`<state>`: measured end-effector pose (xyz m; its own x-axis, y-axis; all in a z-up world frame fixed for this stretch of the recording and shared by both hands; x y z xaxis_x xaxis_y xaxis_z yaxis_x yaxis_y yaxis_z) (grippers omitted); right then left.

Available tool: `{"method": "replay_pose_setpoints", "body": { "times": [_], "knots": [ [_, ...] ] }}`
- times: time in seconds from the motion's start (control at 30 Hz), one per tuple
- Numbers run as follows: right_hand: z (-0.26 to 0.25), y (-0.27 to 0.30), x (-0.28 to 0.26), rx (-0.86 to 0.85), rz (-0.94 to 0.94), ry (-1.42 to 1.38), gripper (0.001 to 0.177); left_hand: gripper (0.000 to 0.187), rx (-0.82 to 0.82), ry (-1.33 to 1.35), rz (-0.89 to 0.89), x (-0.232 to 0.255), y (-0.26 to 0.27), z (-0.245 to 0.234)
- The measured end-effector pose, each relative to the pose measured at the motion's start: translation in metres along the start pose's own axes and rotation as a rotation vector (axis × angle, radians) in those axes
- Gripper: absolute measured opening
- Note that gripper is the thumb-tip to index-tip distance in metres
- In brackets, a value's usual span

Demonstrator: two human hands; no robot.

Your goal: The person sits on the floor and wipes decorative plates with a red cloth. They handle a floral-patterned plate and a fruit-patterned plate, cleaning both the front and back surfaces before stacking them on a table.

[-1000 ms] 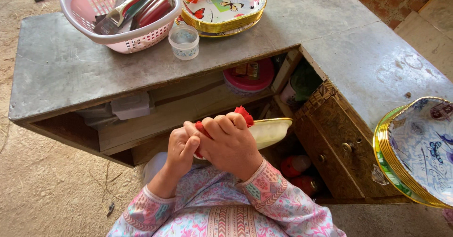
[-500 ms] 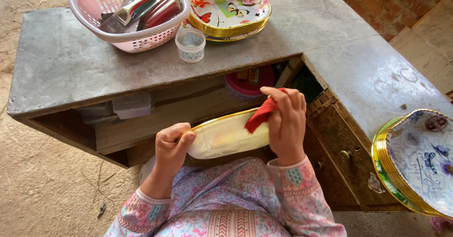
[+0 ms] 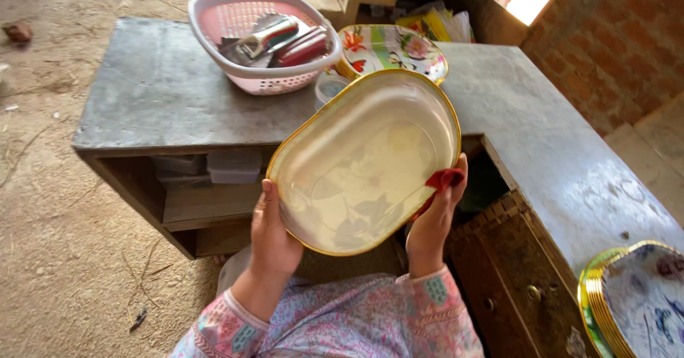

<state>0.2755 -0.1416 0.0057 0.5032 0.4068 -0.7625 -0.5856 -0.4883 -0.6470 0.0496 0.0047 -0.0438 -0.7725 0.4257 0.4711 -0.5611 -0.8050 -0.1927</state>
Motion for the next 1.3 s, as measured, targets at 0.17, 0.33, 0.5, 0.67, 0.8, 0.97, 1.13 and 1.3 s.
{"method": "replay_pose_setpoints", "body": {
  "times": [0.17, 0.33, 0.5, 0.67, 0.8, 0.97, 1.13, 1.3],
  "knots": [
    [0.047, 0.033, -0.033, -0.186, -0.236, 0.437, 0.051, 0.064, 0.019, 0.074, -0.023, 0.002, 0.009, 0.004],
    [0.060, 0.052, -0.020, -0.457, 0.296, 0.327, 0.068, 0.063, 0.056, 0.067, 0.070, 0.021, 0.001, -0.013],
    [0.042, 0.022, -0.066, -0.397, -0.154, 0.753, 0.075, 0.057, -0.071, 0.030, 0.132, 0.036, -0.034, -0.001],
    [0.018, -0.060, -0.094, -0.280, -0.383, 0.560, 0.059, 0.053, -0.107, -0.009, 0.058, 0.035, -0.066, 0.026],
    [0.044, -0.092, -0.105, -0.282, -0.045, 0.255, 0.063, 0.054, -0.214, 0.135, 0.104, 0.025, -0.067, 0.047],
    [0.131, 0.014, -0.136, -0.463, -0.447, 0.889, 0.063, 0.060, -0.167, 0.208, 0.132, 0.029, -0.028, 0.037],
    [0.151, 0.051, -0.139, -0.653, -0.503, 0.891, 0.069, 0.061, -0.159, 0.071, 0.112, 0.041, -0.007, 0.017],
    [0.114, 0.019, -0.137, -0.437, -0.441, 0.893, 0.071, 0.056, -0.329, -0.124, 0.037, 0.018, 0.016, 0.013]
  ]
}}
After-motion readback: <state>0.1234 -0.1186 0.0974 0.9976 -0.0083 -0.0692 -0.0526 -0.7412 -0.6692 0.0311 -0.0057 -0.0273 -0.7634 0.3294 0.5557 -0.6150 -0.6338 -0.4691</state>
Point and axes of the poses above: each hand's wrist, its own y-axis away from the middle knuckle, its own z-axis out of the palm, x = y × z, the point moved 7 cm from there along -y, towards the middle knuckle, and after that the axes turned 9 degrees about -x, right-handed, at the moved point
